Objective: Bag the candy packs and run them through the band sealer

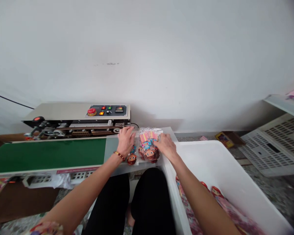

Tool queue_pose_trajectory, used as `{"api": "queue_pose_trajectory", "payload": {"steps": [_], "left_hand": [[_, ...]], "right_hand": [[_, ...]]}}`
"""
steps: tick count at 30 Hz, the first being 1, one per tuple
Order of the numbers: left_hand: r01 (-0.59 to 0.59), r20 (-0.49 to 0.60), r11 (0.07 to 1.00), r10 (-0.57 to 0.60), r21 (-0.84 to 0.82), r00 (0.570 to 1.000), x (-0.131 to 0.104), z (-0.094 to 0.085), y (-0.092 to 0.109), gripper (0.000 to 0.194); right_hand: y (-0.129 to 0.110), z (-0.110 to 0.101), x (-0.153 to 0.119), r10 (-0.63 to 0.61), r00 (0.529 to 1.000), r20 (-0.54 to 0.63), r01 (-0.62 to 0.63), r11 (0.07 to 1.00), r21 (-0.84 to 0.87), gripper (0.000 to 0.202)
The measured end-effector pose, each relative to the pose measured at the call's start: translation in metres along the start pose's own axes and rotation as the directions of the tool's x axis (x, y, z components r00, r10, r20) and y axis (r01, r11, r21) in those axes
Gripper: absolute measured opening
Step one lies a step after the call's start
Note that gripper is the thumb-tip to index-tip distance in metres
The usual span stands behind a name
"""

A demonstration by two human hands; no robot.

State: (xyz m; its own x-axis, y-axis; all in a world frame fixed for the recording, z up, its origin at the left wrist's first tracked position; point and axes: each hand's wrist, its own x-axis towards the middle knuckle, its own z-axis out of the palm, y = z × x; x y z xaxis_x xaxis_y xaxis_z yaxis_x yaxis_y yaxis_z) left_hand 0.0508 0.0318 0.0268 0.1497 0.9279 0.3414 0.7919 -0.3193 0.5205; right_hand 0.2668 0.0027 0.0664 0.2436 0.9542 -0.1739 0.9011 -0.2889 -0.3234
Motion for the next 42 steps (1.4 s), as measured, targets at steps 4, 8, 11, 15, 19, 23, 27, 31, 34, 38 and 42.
{"api": "queue_pose_trajectory", "payload": {"steps": [4,8,11,15,19,23,27,31,34,38,42], "left_hand": [[-0.176,0.163,0.984,0.170,0.026,0.972,-0.053,-0.021,-0.022,0.037],[-0.213,0.203,0.962,0.176,0.174,0.963,-0.072,-0.025,-0.023,0.038],[-0.139,0.153,0.949,0.098,0.285,0.983,-0.064,-0.024,-0.020,0.036],[-0.184,0.196,0.953,0.139,0.239,0.971,-0.047,-0.019,-0.024,0.035],[-0.302,0.276,0.937,0.247,0.178,0.929,-0.038,-0.007,-0.030,0.040],[-0.322,0.284,0.927,0.261,0.194,0.923,-0.039,-0.005,-0.041,0.040],[-0.311,0.282,0.933,0.253,0.182,0.925,-0.043,-0.018,-0.056,0.040],[-0.335,0.322,0.933,0.279,0.133,0.905,-0.043,-0.041,-0.083,0.033],[-0.257,0.280,0.952,0.205,0.167,0.938,-0.046,-0.060,-0.106,0.034],[-0.142,0.134,0.966,0.115,0.216,0.984,-0.045,-0.059,-0.102,0.034],[-0.307,0.174,0.950,0.294,0.058,0.940,-0.038,-0.024,-0.057,0.038]], "right_hand": [[0.001,0.003,-0.003,-0.076,0.989,-0.129,0.073,0.997,-0.026,0.064],[-0.005,0.010,-0.007,-0.443,0.877,-0.189,0.442,0.896,-0.049,0.049],[-0.009,0.022,-0.011,-0.621,0.779,-0.092,0.615,0.784,-0.082,0.042],[-0.010,0.031,-0.013,-0.618,0.782,-0.085,0.601,0.783,-0.160,0.042],[-0.019,0.029,-0.012,-0.651,0.756,-0.061,0.625,0.747,-0.227,0.041],[-0.033,0.027,-0.008,-0.683,0.730,-0.031,0.653,0.709,-0.266,0.038],[-0.042,0.028,-0.006,-0.699,0.715,-0.017,0.667,0.690,-0.280,0.035],[-0.059,0.034,-0.006,-0.736,0.677,-0.029,0.701,0.656,-0.279,0.026],[-0.075,0.045,-0.006,-0.732,0.680,-0.042,0.700,0.666,-0.257,0.021],[-0.085,0.058,-0.007,-0.729,0.679,-0.081,0.700,0.677,-0.229,0.020],[-0.070,0.053,-0.007,-0.712,0.690,-0.131,0.678,0.699,-0.227,0.023]]}}
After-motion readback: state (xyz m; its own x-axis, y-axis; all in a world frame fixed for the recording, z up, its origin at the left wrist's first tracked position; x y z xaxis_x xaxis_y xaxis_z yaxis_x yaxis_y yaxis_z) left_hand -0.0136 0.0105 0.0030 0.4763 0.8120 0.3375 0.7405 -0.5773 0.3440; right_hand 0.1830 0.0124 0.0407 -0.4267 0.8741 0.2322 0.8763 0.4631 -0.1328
